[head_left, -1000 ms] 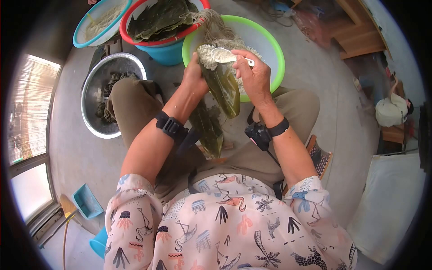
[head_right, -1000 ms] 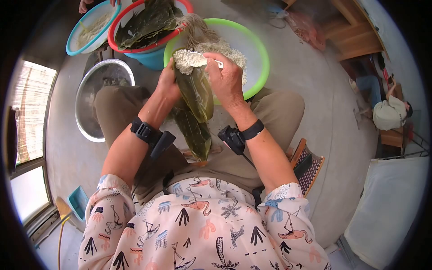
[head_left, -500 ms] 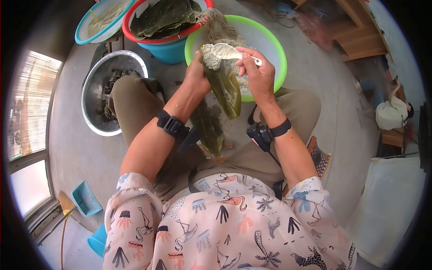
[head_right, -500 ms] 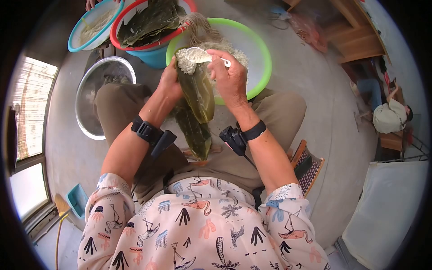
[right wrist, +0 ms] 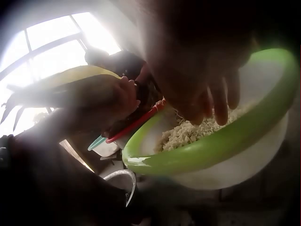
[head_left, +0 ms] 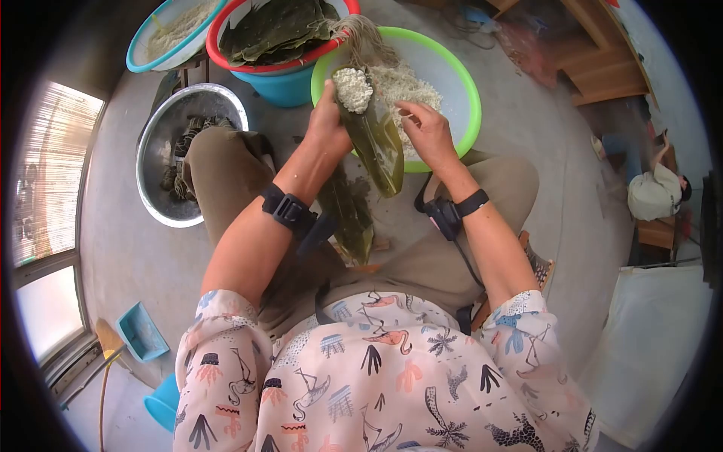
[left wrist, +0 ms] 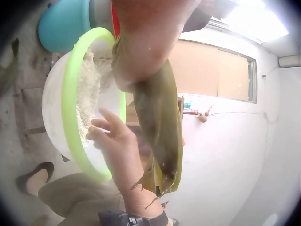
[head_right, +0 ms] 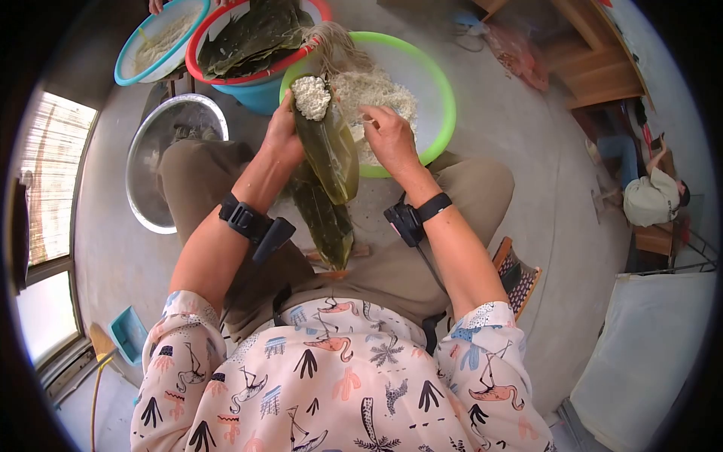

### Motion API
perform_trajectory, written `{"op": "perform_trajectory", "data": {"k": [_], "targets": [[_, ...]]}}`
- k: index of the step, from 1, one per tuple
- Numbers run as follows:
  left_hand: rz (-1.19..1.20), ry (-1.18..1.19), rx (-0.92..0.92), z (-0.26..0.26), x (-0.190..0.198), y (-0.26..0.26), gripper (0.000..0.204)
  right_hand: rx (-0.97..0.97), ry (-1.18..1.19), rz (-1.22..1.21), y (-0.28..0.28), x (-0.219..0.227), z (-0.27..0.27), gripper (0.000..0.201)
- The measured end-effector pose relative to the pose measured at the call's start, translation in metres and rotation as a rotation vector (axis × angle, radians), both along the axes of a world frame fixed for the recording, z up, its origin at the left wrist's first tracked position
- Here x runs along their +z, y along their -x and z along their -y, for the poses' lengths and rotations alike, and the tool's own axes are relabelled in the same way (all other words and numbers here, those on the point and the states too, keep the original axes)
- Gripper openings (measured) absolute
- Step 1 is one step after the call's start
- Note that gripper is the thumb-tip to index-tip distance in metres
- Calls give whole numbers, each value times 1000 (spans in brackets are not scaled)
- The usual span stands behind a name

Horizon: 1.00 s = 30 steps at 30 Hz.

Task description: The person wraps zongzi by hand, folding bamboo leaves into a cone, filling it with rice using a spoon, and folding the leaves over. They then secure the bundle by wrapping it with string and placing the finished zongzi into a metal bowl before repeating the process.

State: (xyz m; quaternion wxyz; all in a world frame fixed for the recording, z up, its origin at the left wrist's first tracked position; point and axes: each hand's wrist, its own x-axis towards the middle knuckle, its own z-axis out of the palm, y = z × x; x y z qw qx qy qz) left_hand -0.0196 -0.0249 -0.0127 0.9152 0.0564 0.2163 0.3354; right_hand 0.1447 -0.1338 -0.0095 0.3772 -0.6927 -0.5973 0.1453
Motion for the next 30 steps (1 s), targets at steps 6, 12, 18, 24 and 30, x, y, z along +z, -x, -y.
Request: {"op": "perform_trajectory", "data": {"k": [6,12,18,24,30], "targets": [[18,16,-44,2,1,-3,56,136,-137,-73,19,37,-1,27],[-4,37,-18,4,5,-7,58,79,-83,-79,9,35,-6,23],[33,22,-56,5,-3,-9,55,222,-155,56,10,52,-6,32],[-18,90,-22,8,0,-14,51,367,-350,429,9,44,-4,35],[-45,37,-84,8,4,-19,52,434,-412,409,-1,45,-2,22]]}}
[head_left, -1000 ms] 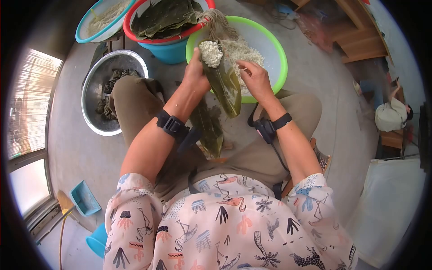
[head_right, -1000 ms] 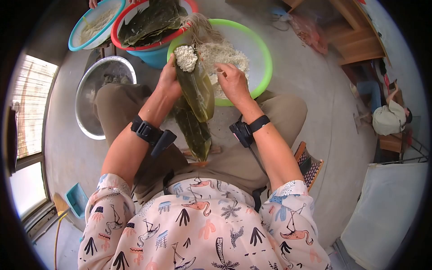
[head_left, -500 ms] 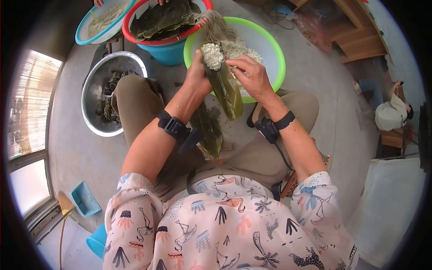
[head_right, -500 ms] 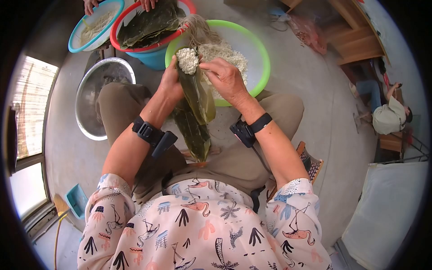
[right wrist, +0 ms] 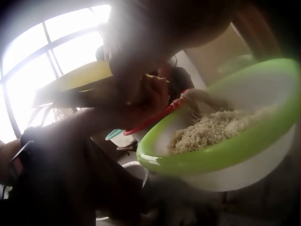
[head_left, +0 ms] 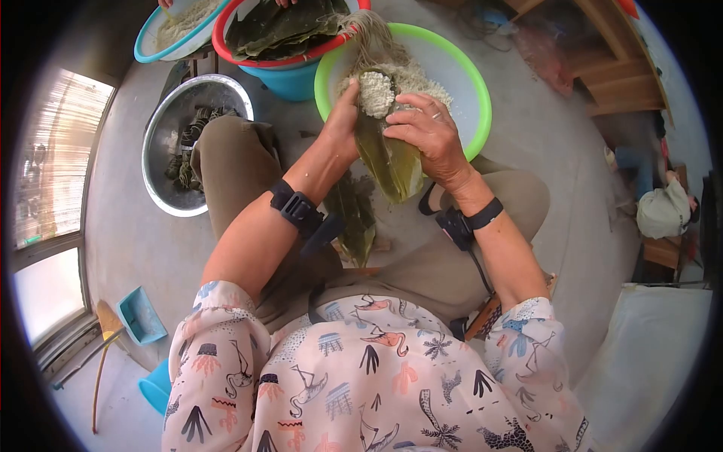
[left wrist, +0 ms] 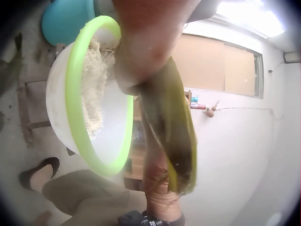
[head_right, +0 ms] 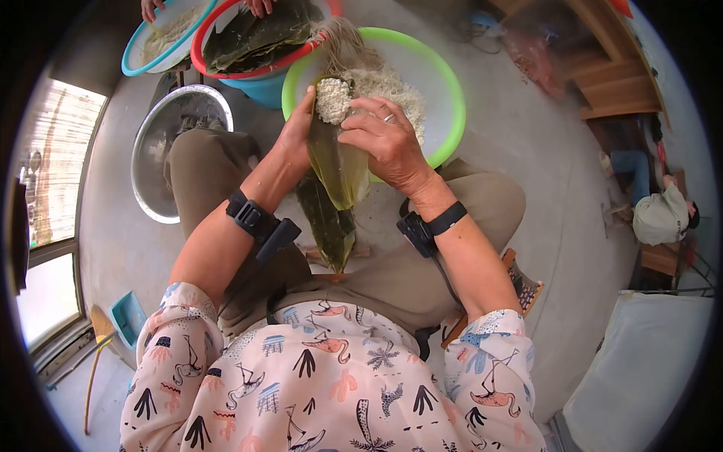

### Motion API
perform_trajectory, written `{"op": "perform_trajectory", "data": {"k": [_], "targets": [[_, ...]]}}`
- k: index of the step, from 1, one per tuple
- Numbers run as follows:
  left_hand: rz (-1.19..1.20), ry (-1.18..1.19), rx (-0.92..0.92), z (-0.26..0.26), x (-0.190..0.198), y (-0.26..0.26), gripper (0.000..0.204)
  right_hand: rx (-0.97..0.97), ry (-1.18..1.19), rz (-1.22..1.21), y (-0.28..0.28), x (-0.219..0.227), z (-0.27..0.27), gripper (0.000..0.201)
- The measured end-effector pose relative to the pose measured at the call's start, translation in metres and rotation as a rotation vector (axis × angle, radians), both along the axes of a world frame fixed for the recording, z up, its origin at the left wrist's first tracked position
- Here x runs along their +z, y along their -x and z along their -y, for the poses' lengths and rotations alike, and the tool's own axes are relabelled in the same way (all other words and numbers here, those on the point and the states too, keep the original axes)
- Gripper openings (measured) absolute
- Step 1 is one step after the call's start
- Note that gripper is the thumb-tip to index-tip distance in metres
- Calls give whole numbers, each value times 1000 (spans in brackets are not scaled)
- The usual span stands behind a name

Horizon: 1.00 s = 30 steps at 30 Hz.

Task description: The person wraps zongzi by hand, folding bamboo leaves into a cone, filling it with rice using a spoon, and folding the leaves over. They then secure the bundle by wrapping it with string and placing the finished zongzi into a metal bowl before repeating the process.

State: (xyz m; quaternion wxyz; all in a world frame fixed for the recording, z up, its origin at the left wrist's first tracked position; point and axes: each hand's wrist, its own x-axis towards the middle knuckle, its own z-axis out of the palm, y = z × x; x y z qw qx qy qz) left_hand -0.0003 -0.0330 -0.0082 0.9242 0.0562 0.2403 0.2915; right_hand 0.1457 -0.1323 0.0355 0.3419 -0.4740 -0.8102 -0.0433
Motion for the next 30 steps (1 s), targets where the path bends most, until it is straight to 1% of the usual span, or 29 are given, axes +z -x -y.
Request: {"op": "perform_trajectory", "data": {"k": [2,4,5,7,9,10,11,12,13,15,17,19,21,22,24,27,30], "targets": [[-17,-22,-26,-2,2,-1,53,-5,-5,0,-3,-1,-1,19],[-41,52,-24,-2,6,-1,56,-10,-15,0,-5,-3,0,18],[-43,52,-25,-5,2,0,56,-5,-12,-14,-5,-5,1,19],[21,-17,-57,-11,-7,0,53,-1,-10,-27,-4,-7,2,20],[44,13,-42,-13,-10,0,54,-29,59,-161,0,-5,1,25],[66,43,-27,-13,-9,-2,54,-29,60,-161,1,-4,0,25],[66,44,-26,-12,-9,-4,54,-81,64,-223,2,-2,0,23],[24,29,1,-8,-6,-5,52,-133,69,-286,3,-1,0,21],[-17,13,28,-5,-3,-7,50,-134,70,-287,3,-6,-2,21],[-45,-10,35,1,0,-12,48,-268,129,-549,3,-17,-6,16],[-72,-35,43,4,-1,-15,46,-306,132,-581,5,-17,-9,16],[-43,-83,29,7,-4,-18,44,-345,135,-613,6,-14,-10,17],[-63,-112,7,11,-2,-20,44,-391,216,-730,5,-13,-12,17],[-83,-140,-12,13,0,-20,44,-394,215,-730,4,-13,-13,17],[-98,-160,-21,17,3,-21,43,-422,271,-888,5,-13,-16,16],[-125,-198,-30,20,5,-23,43,-442,284,-912,7,-5,-20,16],[-124,-233,-33,22,6,-27,43,-475,280,-957,5,-7,-23,14]]}}
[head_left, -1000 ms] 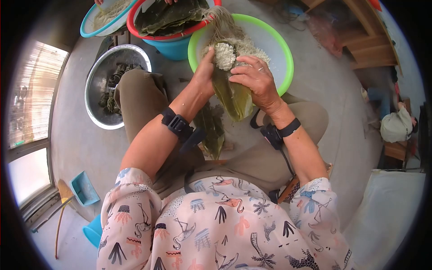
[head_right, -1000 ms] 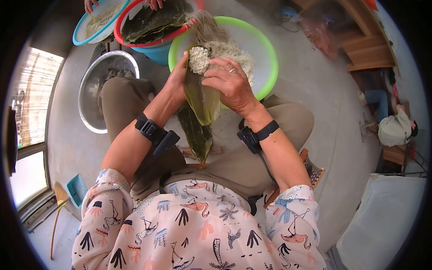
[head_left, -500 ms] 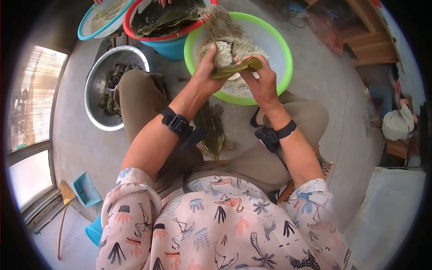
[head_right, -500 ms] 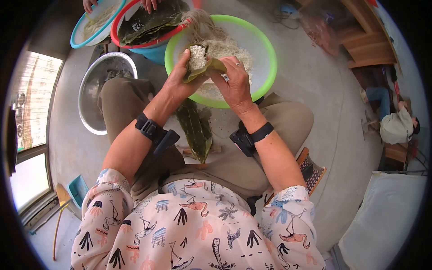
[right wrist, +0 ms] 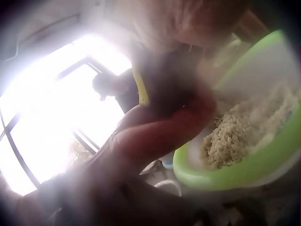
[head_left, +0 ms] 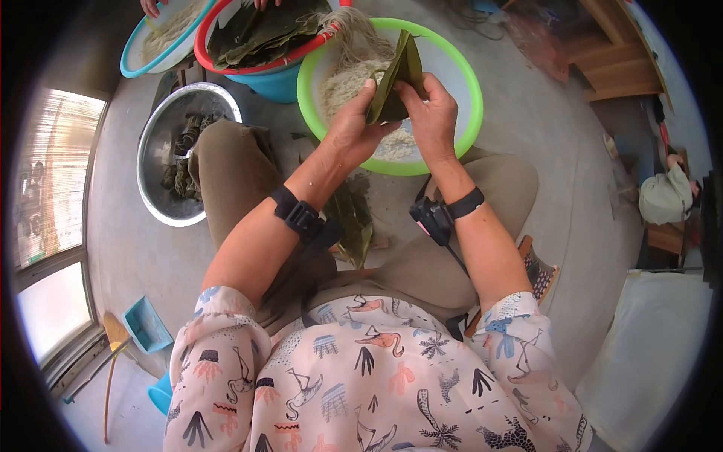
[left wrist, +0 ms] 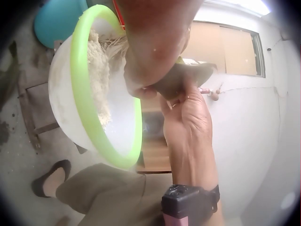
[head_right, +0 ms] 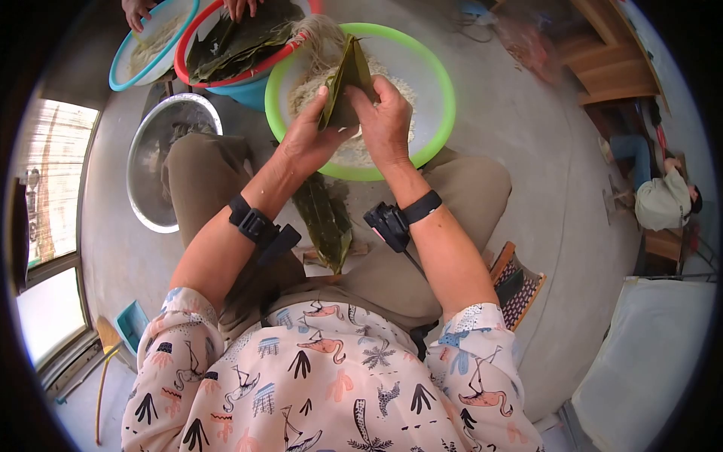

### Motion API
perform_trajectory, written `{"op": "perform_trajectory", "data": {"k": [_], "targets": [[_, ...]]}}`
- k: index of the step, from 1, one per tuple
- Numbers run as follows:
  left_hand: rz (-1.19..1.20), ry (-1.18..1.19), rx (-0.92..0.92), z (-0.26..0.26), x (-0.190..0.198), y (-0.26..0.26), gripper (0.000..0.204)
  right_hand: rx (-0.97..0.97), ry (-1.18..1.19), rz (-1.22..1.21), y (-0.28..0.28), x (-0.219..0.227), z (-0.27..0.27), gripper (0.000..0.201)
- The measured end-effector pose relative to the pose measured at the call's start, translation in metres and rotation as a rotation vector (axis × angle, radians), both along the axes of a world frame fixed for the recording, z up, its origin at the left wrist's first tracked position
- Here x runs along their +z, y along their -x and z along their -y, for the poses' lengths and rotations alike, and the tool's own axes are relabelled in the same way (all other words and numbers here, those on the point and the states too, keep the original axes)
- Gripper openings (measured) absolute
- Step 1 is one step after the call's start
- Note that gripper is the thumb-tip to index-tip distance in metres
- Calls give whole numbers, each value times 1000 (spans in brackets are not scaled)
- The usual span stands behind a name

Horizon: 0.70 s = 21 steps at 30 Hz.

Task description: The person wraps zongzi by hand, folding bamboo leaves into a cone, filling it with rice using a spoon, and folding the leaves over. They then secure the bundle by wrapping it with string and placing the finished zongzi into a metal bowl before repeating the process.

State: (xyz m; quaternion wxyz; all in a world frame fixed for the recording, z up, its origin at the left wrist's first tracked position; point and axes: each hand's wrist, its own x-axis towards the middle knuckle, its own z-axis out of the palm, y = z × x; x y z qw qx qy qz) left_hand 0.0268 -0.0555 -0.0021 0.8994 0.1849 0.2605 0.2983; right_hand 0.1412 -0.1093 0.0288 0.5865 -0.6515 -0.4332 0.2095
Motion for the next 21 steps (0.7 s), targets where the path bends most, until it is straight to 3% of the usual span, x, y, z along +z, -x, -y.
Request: {"op": "perform_trajectory", "data": {"k": [7,9,13,15,19,21], "targets": [[76,-21,-13,3,3,-6,43,-59,11,-11,-6,-10,-9,18],[85,-35,-4,2,0,-8,42,-187,-93,288,-5,-13,-15,27],[106,-76,66,3,-6,-15,38,-251,-62,409,-5,-6,-15,34],[82,-94,91,5,-5,-17,35,-275,-116,768,-6,-1,-17,24],[26,-119,142,5,-11,-21,28,-126,-62,805,-6,-7,-17,15],[14,-122,157,5,-15,-23,27,-111,-89,691,-2,-8,-18,7]]}}
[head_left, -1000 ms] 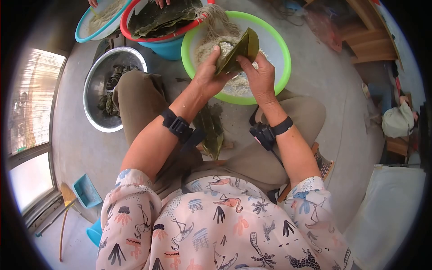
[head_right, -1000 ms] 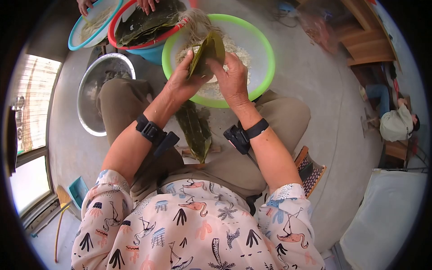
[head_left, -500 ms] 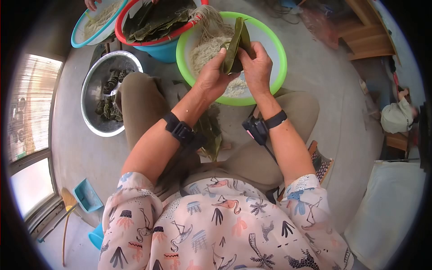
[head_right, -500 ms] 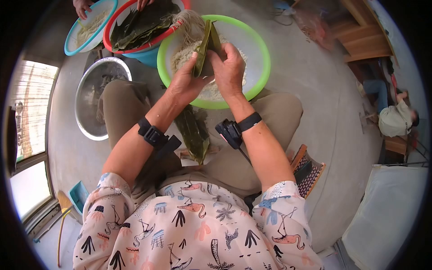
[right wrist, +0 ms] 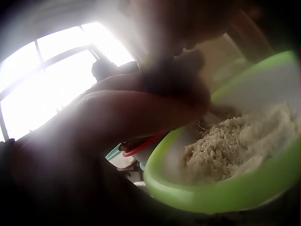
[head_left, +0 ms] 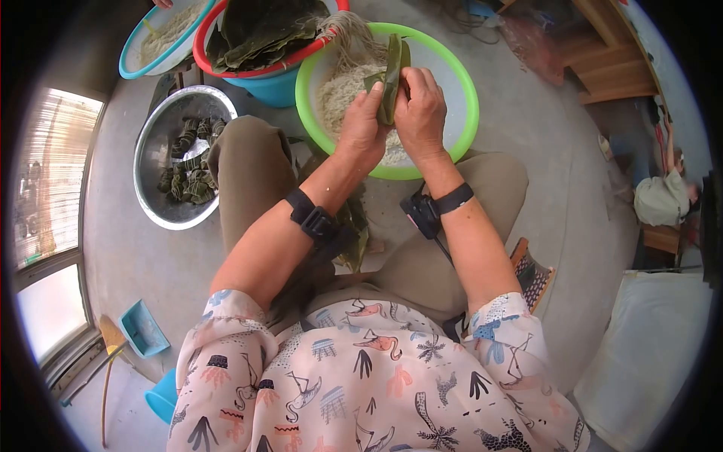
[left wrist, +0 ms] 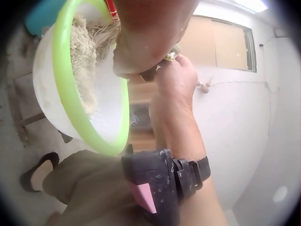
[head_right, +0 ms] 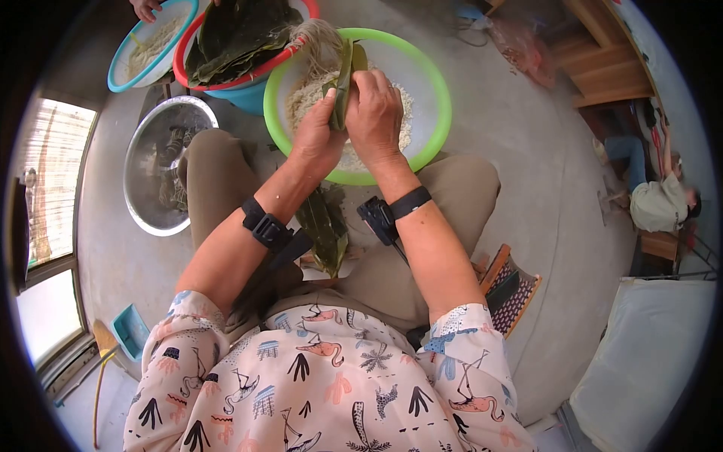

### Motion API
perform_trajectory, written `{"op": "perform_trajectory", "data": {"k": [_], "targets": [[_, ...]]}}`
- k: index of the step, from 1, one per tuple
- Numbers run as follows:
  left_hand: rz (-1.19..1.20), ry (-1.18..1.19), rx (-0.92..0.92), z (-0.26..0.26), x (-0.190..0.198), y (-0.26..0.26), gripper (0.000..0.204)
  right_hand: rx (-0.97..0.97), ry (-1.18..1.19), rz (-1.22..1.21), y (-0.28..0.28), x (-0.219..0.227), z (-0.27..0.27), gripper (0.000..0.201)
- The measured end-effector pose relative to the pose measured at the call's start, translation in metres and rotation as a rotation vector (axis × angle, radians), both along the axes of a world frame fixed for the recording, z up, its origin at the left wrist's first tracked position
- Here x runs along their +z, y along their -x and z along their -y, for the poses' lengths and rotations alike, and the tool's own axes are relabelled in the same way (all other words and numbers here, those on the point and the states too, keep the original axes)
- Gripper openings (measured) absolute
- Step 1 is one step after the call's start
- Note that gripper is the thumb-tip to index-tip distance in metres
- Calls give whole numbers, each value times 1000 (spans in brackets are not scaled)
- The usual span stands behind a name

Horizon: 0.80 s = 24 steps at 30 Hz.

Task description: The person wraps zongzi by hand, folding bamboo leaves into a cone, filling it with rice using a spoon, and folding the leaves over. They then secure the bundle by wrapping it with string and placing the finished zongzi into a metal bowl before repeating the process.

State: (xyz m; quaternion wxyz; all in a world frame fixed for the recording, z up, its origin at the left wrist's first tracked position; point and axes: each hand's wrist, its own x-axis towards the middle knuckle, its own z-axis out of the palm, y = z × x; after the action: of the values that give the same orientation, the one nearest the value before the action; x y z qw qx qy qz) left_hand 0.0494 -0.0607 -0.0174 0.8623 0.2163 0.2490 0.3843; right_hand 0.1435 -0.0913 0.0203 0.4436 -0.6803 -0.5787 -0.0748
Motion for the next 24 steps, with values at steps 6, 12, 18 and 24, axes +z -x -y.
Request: {"op": "perform_trajectory", "data": {"k": [6,12,18,24], "targets": [[-27,-28,57,-3,0,-2,23,99,51,-75,5,1,2,15],[-70,-13,82,-5,2,-2,18,133,95,-45,3,-3,3,27],[-137,-39,43,-3,6,1,17,168,106,-35,1,-6,6,31],[-139,-54,24,-3,4,2,20,177,101,-28,0,-5,7,31]]}}
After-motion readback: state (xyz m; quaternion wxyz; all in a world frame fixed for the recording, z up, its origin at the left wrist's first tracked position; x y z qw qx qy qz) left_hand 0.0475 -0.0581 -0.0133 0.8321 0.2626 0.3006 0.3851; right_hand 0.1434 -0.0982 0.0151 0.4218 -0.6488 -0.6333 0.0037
